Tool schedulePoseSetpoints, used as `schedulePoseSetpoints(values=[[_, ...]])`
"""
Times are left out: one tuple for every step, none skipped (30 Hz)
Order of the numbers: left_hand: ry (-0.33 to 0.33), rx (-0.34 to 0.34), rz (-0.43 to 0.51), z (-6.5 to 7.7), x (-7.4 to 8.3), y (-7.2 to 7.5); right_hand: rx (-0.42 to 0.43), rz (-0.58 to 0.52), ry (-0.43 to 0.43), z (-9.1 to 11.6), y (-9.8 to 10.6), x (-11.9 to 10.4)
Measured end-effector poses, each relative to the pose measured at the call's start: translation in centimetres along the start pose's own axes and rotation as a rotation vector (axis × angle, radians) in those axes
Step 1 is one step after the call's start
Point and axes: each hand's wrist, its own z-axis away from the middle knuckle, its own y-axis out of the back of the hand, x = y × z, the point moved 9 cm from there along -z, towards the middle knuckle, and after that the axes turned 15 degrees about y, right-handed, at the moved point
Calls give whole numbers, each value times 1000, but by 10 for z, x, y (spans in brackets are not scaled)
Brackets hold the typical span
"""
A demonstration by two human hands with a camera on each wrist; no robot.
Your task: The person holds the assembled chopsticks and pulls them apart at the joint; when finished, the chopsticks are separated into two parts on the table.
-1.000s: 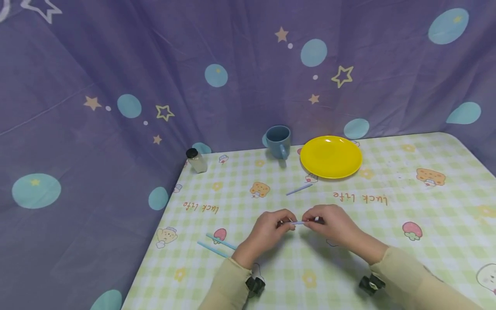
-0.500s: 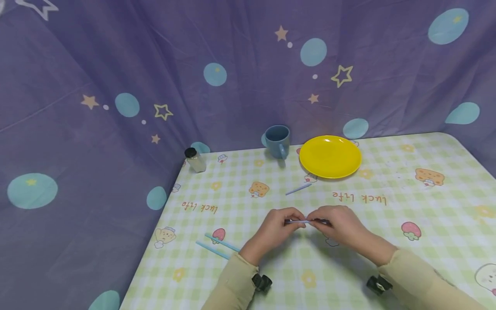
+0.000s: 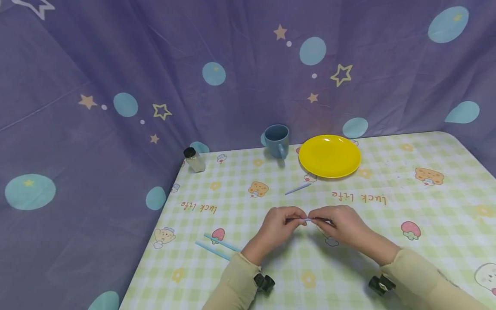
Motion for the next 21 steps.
schedulePoseSetpoints(values=[[0, 3, 4, 0, 0, 0, 11, 11, 0, 0, 1, 0], [-1, 5, 8, 0, 1, 1, 20, 15, -3, 0, 2, 0], [0, 8, 9, 0, 1, 1, 25, 16, -6, 0, 3, 0], [1, 8, 12, -1, 1, 1, 28, 13, -12, 0, 3, 0], [2, 8, 16, -1, 1, 1, 26, 9, -19, 0, 3, 0], [5, 8, 18, -1, 1, 1, 23, 5, -27, 0, 3, 1], [8, 7, 23, -1, 1, 1, 18, 0, -36, 0, 3, 1], [11, 5, 27, 0, 1, 1, 13, -5, -43, 0, 2, 2], [14, 4, 33, 0, 0, 0, 8, -8, -48, 0, 2, 2], [19, 2, 39, 0, 0, 0, 4, -12, -52, 0, 2, 2], [23, 0, 45, 0, 0, 0, 3, -14, -55, 0, 2, 2], [27, -1, 48, 0, -1, 0, 2, -15, -57, -1, 2, 2], [30, -1, 49, 0, -1, 0, 1, -15, -58, -1, 2, 2], [33, -1, 45, 0, -1, 0, 0, -14, -59, -1, 2, 1], [33, 1, 34, 0, -1, 0, -1, -11, -60, -1, 2, 1], [36, 2, 22, 0, -1, 0, -4, -7, -61, -1, 2, 1], [34, 5, 4, 0, 0, 0, -8, 1, -61, -1, 2, 1], [31, 6, -18, 0, 1, 0, -15, 6, -62, 0, 1, 1], [26, 7, -41, 0, 2, 0, -24, 13, -63, 0, 1, 1], [20, 6, -65, 0, 2, 0, -34, 15, -63, 0, 0, 1], [12, 5, -90, 0, 3, -1, -44, 19, -64, 0, -1, 1]])
